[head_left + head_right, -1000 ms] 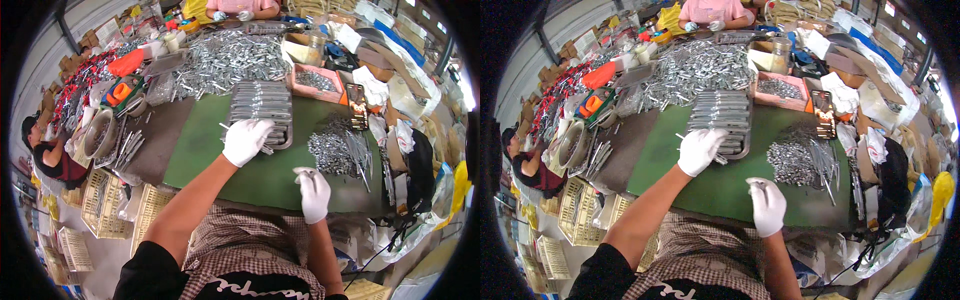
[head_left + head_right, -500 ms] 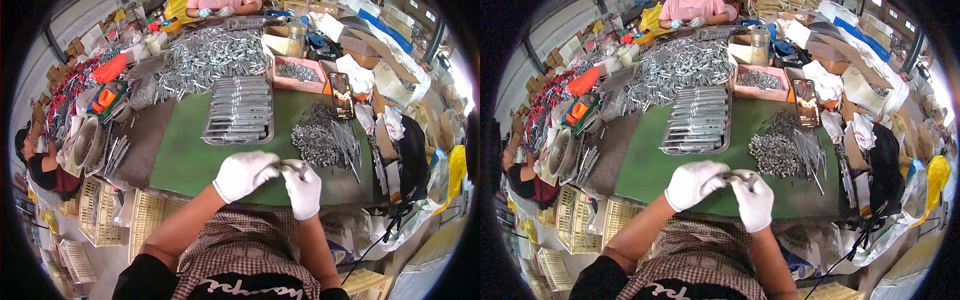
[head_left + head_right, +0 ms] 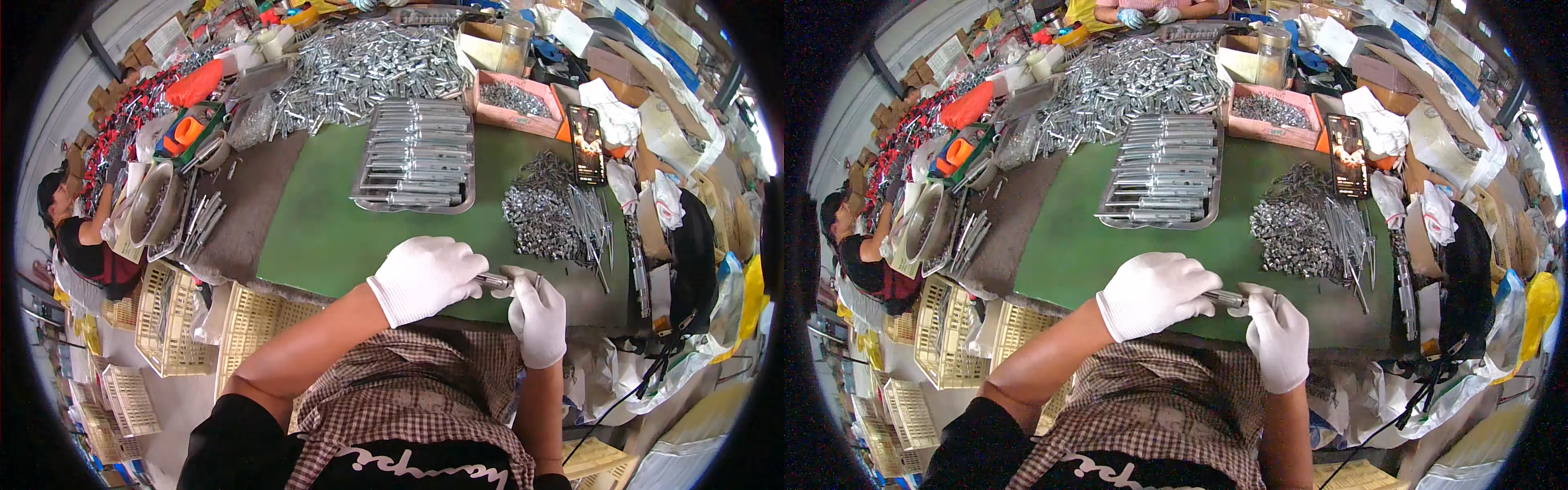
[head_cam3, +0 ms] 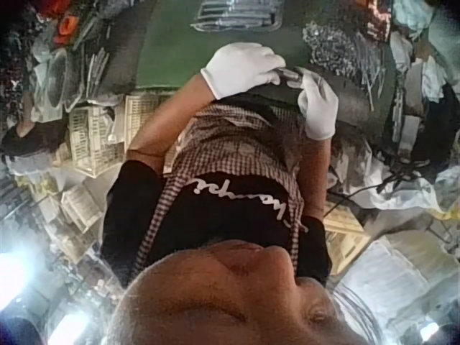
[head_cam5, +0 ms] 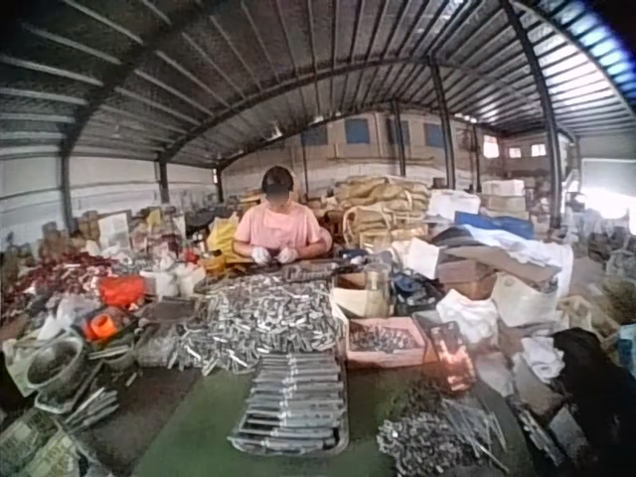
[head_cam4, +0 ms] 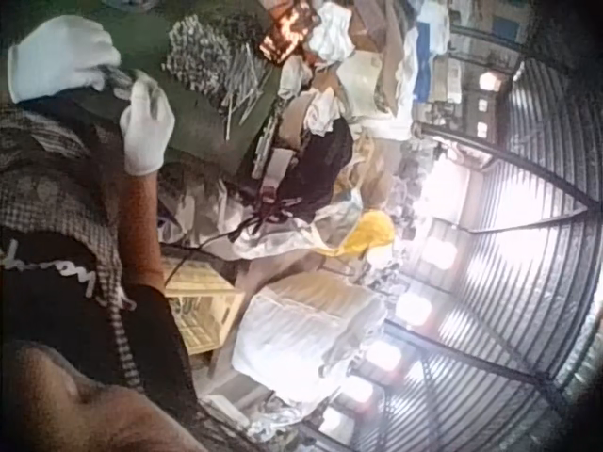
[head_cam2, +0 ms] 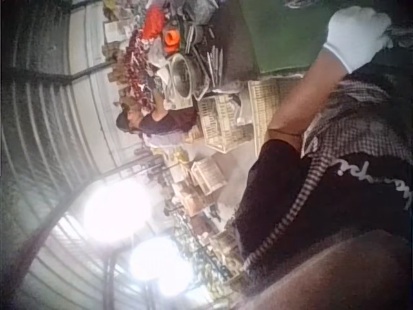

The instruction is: The person assembles metal rods by taking rods from a tray and attaching small metal components onto them by hand.

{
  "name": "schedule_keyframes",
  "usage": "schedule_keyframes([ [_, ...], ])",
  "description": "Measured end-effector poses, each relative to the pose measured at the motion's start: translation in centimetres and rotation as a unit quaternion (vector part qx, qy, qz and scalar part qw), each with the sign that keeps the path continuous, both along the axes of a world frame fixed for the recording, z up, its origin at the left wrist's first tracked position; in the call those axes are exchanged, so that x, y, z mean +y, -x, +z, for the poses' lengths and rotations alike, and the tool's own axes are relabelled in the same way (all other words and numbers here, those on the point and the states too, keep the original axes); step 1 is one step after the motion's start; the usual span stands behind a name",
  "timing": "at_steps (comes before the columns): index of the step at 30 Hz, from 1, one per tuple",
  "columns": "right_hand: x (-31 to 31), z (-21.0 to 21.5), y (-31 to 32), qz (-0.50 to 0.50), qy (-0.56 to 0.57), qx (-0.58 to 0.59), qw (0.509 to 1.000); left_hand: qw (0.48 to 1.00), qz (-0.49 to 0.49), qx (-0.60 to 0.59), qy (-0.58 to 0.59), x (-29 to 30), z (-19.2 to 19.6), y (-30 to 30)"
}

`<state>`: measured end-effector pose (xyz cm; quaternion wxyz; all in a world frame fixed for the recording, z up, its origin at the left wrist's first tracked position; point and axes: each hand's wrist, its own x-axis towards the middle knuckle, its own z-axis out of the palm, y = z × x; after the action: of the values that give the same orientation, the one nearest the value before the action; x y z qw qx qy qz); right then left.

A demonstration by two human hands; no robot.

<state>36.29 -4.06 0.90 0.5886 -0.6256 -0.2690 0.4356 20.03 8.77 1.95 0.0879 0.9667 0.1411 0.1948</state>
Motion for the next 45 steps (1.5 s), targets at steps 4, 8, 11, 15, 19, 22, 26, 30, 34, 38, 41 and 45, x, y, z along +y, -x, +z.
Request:
schedule_keyframes([
  [4,-0.6,-0.5,-0.5,0.006,0.02,-0.047,0.999,0.999,0.003,-0.029,0.02,-0.4,-0.1,0.2],
  [8,-0.6,-0.3,-0.5,-0.001,0.052,-0.097,0.994,0.994,-0.002,0.004,0.106,-0.5,-0.2,0.4],
  [11,-0.7,-0.3,-0.8,-0.016,0.071,-0.062,0.995,0.983,0.0,0.038,0.18,-0.7,-0.1,0.0],
  [15,-0.8,-0.8,-1.0,-0.02,0.064,-0.068,0.995,0.987,-0.003,-0.04,0.157,-1.2,-1.2,-0.3],
  [19,-0.9,-0.1,-3.1,0.037,0.077,-0.196,0.977,0.995,0.031,-0.031,0.085,-1.9,-1.5,-0.1],
  [22,0.7,0.0,-5.9,-0.001,0.054,-0.392,0.918,0.998,0.057,-0.003,0.026,-3.2,-2.2,-0.4],
  [26,4.6,-1.2,-9.1,0.023,-0.001,-0.614,0.789,0.992,0.104,0.057,0.035,-4.1,-2.4,-1.5],
  [30,6.2,-1.1,-9.7,0.073,0.056,-0.673,0.734,0.99,0.106,0.08,0.051,-4.0,-2.2,-1.4],
  [34,3.6,-1.5,-8.9,0.029,-0.026,-0.635,0.771,0.991,0.093,0.062,0.068,-3.8,-2.0,-1.4],
  [38,0.4,0.2,-4.5,0.138,-0.022,-0.51,0.849,0.99,0.095,0.054,0.085,-3.7,-2.1,-1.3],
  [41,-0.2,-0.7,-2.6,0.135,-0.025,-0.474,0.87,0.991,0.094,0.054,0.072,-3.9,-2.1,-1.4],
  [45,0.0,-1.3,-2.0,0.128,-0.02,-0.49,0.862,0.991,0.101,0.043,0.074,-4.1,-2.1,-1.4],
])
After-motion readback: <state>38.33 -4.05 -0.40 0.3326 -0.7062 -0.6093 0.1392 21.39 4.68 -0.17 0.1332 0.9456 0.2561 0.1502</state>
